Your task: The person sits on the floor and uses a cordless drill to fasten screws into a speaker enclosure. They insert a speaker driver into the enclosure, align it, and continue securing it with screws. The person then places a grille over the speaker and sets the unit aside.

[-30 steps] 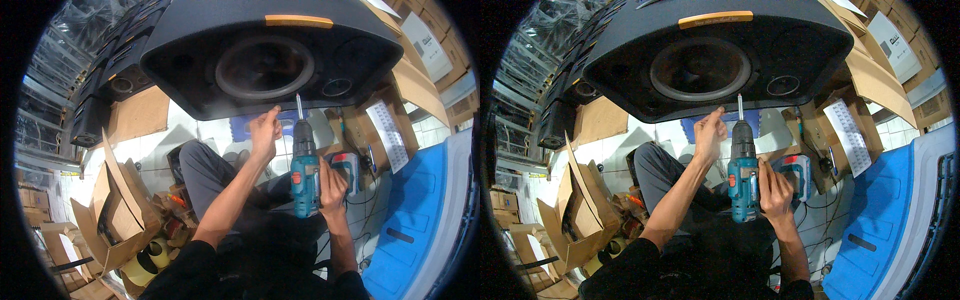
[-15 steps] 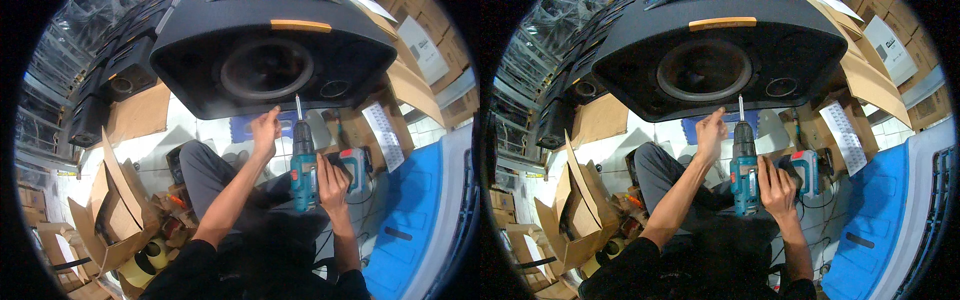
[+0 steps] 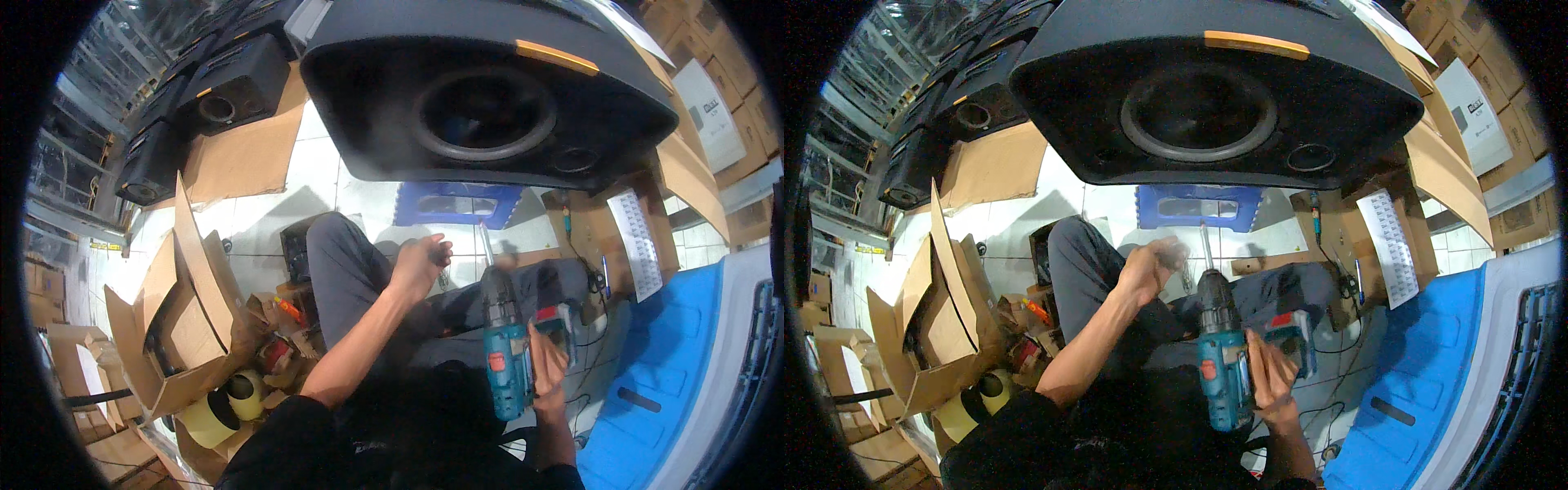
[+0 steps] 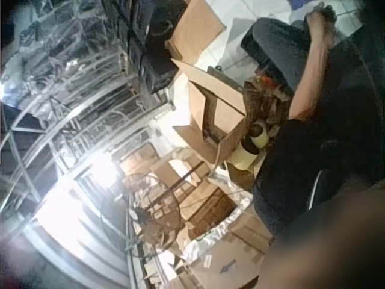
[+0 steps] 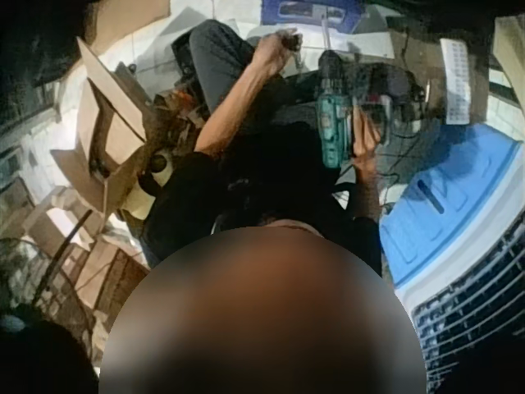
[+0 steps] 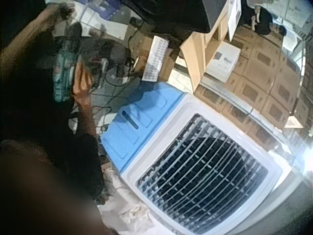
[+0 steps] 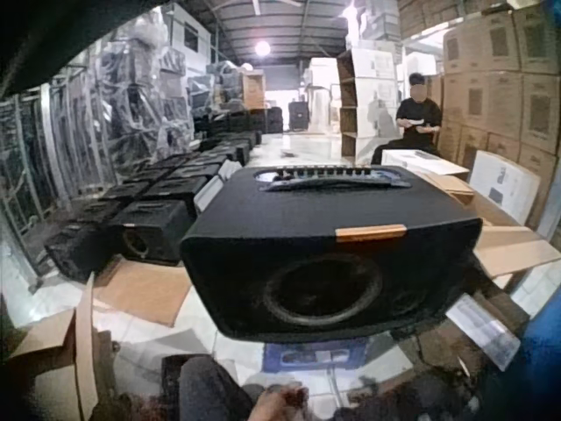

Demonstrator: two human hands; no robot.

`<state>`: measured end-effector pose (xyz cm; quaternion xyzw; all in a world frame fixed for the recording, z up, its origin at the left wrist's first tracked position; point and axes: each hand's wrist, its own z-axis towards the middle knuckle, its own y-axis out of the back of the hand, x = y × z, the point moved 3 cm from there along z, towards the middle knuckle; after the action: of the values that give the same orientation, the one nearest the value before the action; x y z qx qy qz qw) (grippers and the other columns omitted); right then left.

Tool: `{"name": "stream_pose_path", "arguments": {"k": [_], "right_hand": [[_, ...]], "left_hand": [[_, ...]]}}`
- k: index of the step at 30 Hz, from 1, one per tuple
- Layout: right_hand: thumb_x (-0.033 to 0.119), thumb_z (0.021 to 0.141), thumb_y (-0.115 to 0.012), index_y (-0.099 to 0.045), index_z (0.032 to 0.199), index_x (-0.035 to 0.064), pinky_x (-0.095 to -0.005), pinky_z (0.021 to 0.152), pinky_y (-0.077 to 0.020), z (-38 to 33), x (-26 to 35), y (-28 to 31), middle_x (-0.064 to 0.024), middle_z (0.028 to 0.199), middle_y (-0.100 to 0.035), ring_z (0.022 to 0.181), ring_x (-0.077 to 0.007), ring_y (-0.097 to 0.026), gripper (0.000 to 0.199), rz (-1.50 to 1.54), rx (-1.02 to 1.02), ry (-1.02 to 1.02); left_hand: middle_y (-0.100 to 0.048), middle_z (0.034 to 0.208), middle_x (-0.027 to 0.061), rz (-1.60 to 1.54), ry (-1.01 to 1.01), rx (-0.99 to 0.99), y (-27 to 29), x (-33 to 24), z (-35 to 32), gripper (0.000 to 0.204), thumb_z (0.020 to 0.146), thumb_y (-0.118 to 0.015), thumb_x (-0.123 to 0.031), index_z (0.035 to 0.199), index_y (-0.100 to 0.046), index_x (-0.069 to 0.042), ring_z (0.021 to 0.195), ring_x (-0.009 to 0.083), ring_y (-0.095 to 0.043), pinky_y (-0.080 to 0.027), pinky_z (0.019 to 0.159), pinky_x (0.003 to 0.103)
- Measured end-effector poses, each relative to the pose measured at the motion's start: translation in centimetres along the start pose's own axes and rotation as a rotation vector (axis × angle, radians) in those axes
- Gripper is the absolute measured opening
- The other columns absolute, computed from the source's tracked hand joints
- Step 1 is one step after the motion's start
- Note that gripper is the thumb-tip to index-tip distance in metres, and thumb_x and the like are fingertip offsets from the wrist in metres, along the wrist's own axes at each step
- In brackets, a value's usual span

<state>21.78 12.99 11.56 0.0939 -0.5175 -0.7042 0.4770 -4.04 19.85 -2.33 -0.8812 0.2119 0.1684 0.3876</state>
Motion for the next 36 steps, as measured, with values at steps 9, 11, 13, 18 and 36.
{"name": "stream_pose_path", "arguments": {"k": [9,11,13,18,36], "right_hand": [[0.012,0.09,-0.067,-0.06,0.124,-0.0165,-0.0405,0.071,-0.0593,-0.5,2.3,-1.1,-0.0273,0.107,-0.07,0.084,-0.0353,-0.072,0.046,0.229,0.014,-0.014],[0.012,0.09,-0.067,-0.06,0.125,-0.0164,-0.0405,0.071,-0.0593,-0.4,2.5,-1.3,-0.0272,0.107,-0.07,0.084,-0.0352,-0.072,0.046,0.246,0.019,-0.019],[0.012,0.09,-0.067,-0.06,0.125,-0.0162,-0.0405,0.071,-0.0593,-0.4,2.6,-1.5,-0.0271,0.107,-0.071,0.084,-0.0351,-0.072,0.046,0.261,0.021,-0.023],[0.012,0.09,-0.067,-0.06,0.125,-0.016,-0.0406,0.071,-0.0594,-0.2,2.8,-2.0,-0.0269,0.107,-0.071,0.084,-0.0348,-0.072,0.045,0.285,0.025,-0.031],[0.012,0.089,-0.067,-0.061,0.126,-0.0139,-0.0403,0.074,-0.0598,-1.2,2.0,-3.2,-0.0251,0.109,-0.071,0.086,-0.0327,-0.073,0.045,0.299,-0.022,-0.054]], "left_hand": [[-0.064,0.111,0.0184,0.135,-0.218,0.141,0.8,-2.7,-3.8,0.034,0.106,-0.049,-0.015,0.127,-0.048,0.01,0.077,0.0155,-0.054,-0.046,0.07,0.028],[-0.064,0.111,0.0179,0.136,-0.202,0.141,1.0,-3.0,-3.9,0.035,0.107,-0.049,-0.019,0.127,-0.049,0.009,0.077,0.0151,-0.054,-0.045,0.069,0.028],[-0.064,0.11,0.0174,0.109,-0.192,0.09,1.5,-3.1,-3.6,0.034,0.107,-0.049,-0.021,0.124,-0.051,0.008,0.078,0.0153,-0.055,-0.045,0.069,0.028],[-0.064,0.105,0.016,0.324,-0.203,-0.221,3.1,-2.1,-1.9,0.024,0.102,-0.053,-0.014,0.114,-0.057,0.006,0.081,0.0185,-0.057,-0.047,0.072,0.031],[-0.066,0.094,0.0132,0.284,-0.193,0.042,3.3,-1.1,-0.8,0.036,0.107,-0.048,-0.024,0.116,-0.057,0.01,0.068,0.0141,-0.054,-0.043,0.061,0.029]]}}
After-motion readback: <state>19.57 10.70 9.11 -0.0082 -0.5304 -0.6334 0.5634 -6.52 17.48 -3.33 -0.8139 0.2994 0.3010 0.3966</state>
